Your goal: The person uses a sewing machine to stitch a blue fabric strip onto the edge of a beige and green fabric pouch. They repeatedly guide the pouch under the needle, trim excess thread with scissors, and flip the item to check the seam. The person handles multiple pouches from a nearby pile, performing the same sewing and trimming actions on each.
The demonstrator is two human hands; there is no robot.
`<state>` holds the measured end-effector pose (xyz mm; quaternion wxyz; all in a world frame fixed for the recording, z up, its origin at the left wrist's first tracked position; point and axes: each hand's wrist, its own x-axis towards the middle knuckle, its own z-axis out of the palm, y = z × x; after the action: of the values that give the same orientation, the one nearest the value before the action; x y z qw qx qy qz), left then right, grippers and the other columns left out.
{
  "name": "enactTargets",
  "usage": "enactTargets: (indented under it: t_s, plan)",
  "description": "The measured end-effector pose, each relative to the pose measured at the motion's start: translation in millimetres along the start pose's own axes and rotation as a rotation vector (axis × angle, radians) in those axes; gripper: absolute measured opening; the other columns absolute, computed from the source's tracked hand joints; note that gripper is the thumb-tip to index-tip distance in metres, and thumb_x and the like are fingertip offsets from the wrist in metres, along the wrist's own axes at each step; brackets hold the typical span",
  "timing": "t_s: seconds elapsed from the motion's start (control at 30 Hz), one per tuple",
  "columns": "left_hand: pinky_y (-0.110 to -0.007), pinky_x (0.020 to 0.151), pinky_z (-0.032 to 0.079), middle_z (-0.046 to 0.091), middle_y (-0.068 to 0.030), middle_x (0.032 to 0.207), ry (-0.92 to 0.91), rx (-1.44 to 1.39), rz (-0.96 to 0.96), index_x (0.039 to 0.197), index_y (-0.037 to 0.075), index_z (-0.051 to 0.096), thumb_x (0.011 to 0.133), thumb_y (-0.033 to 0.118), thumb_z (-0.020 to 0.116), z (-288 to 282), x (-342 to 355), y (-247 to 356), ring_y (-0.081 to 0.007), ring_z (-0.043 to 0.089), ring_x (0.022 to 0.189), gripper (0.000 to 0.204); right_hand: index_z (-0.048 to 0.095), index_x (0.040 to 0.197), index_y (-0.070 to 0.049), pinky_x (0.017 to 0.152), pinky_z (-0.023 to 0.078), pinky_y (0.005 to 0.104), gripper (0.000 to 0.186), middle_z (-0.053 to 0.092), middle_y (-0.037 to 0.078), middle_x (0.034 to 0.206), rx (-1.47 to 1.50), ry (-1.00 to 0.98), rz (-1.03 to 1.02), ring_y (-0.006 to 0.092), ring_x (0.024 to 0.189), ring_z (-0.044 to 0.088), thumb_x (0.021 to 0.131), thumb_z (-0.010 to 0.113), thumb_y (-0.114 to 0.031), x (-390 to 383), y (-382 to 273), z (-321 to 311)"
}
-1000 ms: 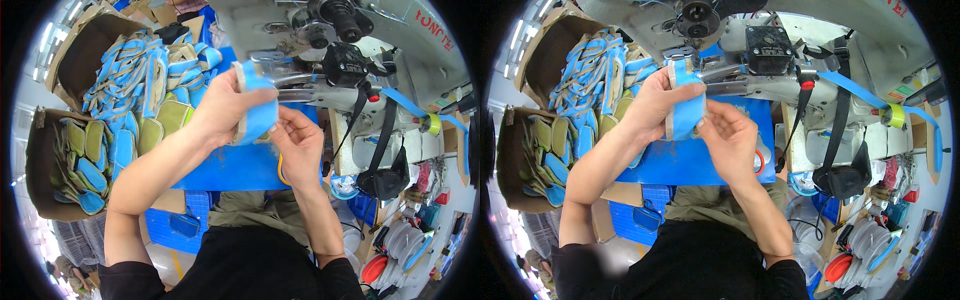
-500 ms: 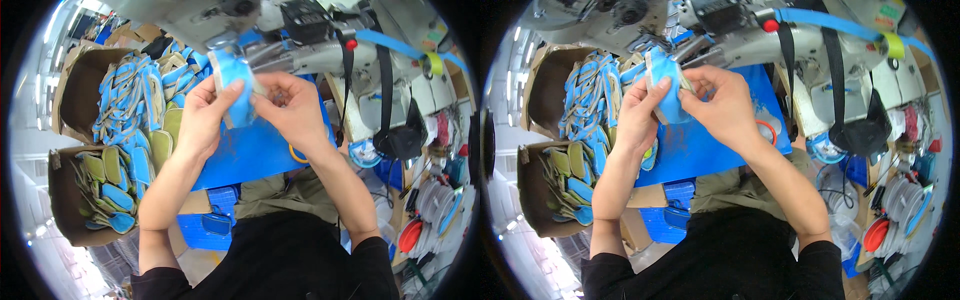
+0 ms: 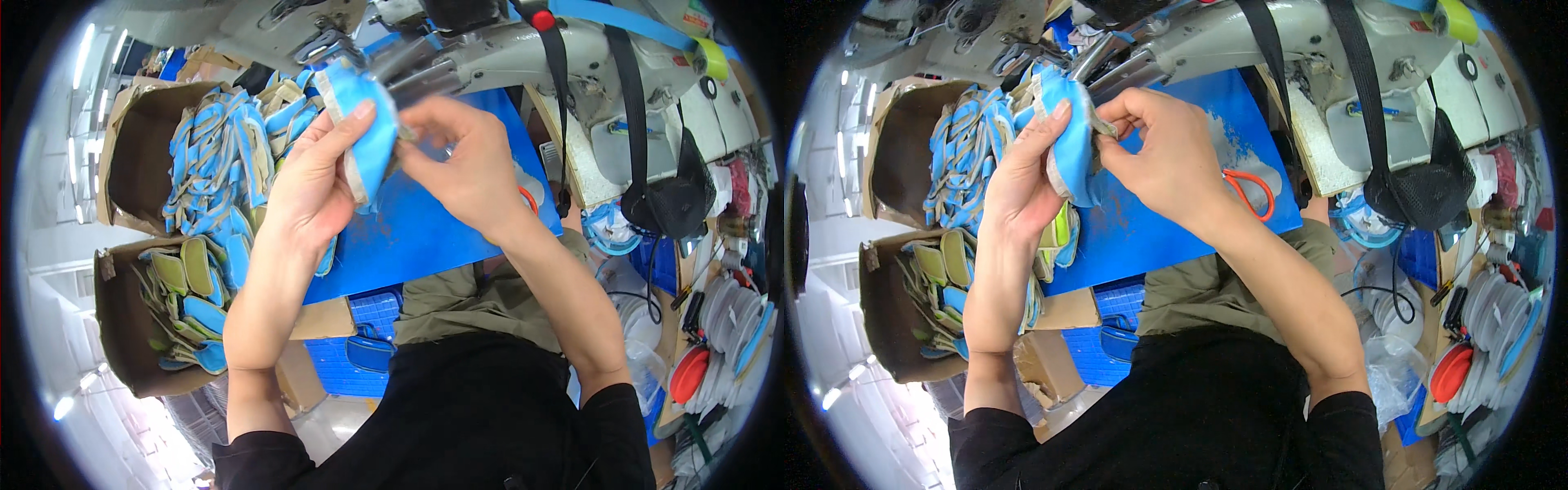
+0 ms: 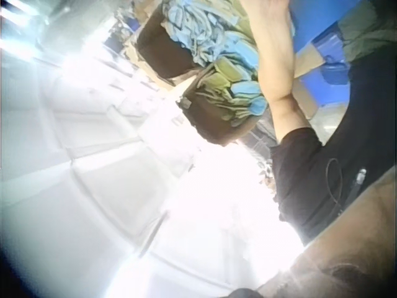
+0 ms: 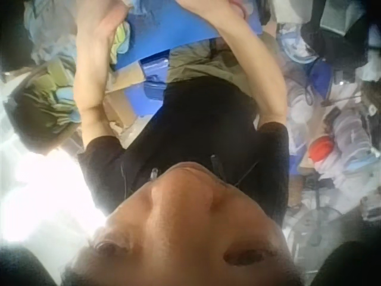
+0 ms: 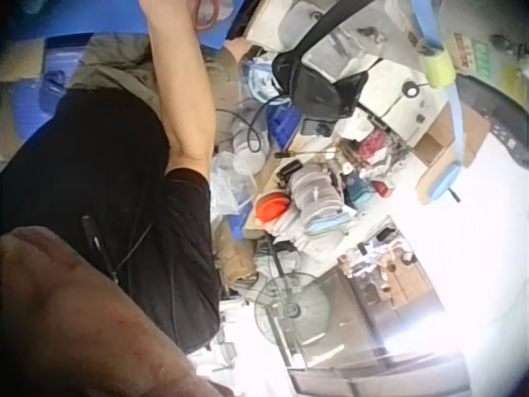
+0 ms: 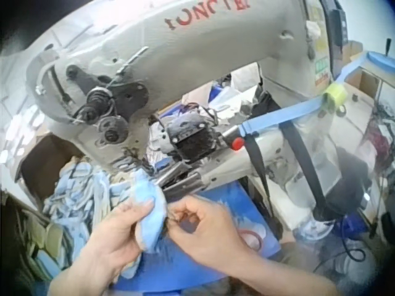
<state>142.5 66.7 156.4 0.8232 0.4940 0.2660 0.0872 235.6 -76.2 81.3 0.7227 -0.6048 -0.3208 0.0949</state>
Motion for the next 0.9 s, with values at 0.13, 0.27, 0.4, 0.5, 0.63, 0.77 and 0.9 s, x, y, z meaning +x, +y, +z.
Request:
enactTargets:
  t_s: [0.13, 0.27, 0.4, 0.5, 0.63, 0.77, 0.9]
  plan:
    - [-0.028, 0.077, 0.060, 0.074, -0.0051, 0.103, 0.037, 0.130, 0.049, 0.112, 0.005, 0.067, 0.091, 0.011, 0.080, 1.6, 1.5, -6.7, -0.0130, 0.072, 0.089, 0.025, 0.074, 0.097, -0.003, 0.070, 0.052, 0.0301, 0.022, 0.073, 0.007, 0.083, -0.013, 0.001, 0.035, 0.0165, 0.077, 0.069, 0.078, 0.080, -0.012, 0.0, -4.3, 0.6]
    - [-0.027, 0.074, 0.059, 0.074, -0.0054, 0.100, 0.029, 0.156, 0.087, 0.111, 0.004, 0.067, 0.089, 0.009, 0.081, 4.9, 2.7, -7.1, -0.0133, 0.072, 0.085, 0.026, 0.074, 0.096, -0.003, 0.070, 0.050, 0.0273, 0.019, 0.070, 0.004, 0.079, 0.032, -0.004, 0.080, 0.0115, 0.072, 0.062, 0.079, 0.079, -0.010, -2.0, 2.5, 4.3]
    - [-0.029, 0.075, 0.059, 0.074, -0.0066, 0.098, 0.015, 0.162, 0.092, 0.112, 0.002, 0.067, 0.087, 0.006, 0.081, 7.5, 7.0, -6.5, -0.0141, 0.072, 0.085, 0.029, 0.073, 0.094, -0.003, 0.069, 0.049, 0.0265, 0.017, 0.067, 0.001, 0.077, 0.051, 0.010, 0.085, 0.0084, 0.071, 0.057, 0.079, 0.077, -0.007, -4.1, 6.1, 5.6]
    - [-0.030, 0.077, 0.059, 0.073, -0.0064, 0.100, -0.001, 0.195, 0.085, 0.112, 0.002, 0.066, 0.086, 0.007, 0.082, 4.6, 14.6, 2.4, -0.0140, 0.071, 0.086, 0.031, 0.073, 0.095, -0.003, 0.069, 0.049, 0.0262, 0.017, 0.067, 0.001, 0.078, 0.064, 0.001, 0.080, 0.0075, 0.073, 0.058, 0.078, 0.078, -0.006, 5.8, 2.3, 8.0]
    - [-0.028, 0.076, 0.057, 0.072, -0.0040, 0.098, 0.018, 0.188, 0.087, 0.107, 0.005, 0.066, 0.089, 0.011, 0.081, 11.4, 17.3, 14.6, -0.0117, 0.070, 0.086, 0.025, 0.073, 0.096, -0.002, 0.069, 0.049, 0.0263, 0.017, 0.068, 0.001, 0.078, 0.057, 0.037, 0.097, 0.0072, 0.074, 0.059, 0.080, 0.077, -0.006, 13.5, -3.0, 13.8]
    - [-0.028, 0.081, 0.056, 0.073, -0.0036, 0.101, -0.027, 0.205, 0.117, 0.111, 0.003, 0.067, 0.090, 0.014, 0.081, 4.3, 15.0, 10.9, -0.0109, 0.069, 0.091, 0.027, 0.073, 0.096, -0.002, 0.071, 0.052, 0.0286, 0.018, 0.071, 0.006, 0.081, -0.033, 0.069, 0.059, 0.0112, 0.076, 0.065, 0.080, 0.078, -0.007, 15.1, -8.4, 12.8]
    - [-0.025, 0.077, 0.054, 0.075, -0.0047, 0.102, -0.025, 0.494, 0.358, 0.112, 0.000, 0.071, 0.092, 0.010, 0.079, -10.5, 6.7, -6.4, -0.0089, 0.068, 0.086, 0.024, 0.071, 0.095, -0.002, 0.072, 0.055, 0.0318, 0.019, 0.073, 0.010, 0.086, -0.126, 0.127, -0.086, 0.0187, 0.079, 0.071, 0.079, 0.078, -0.008, 15.0, -8.7, 17.0]
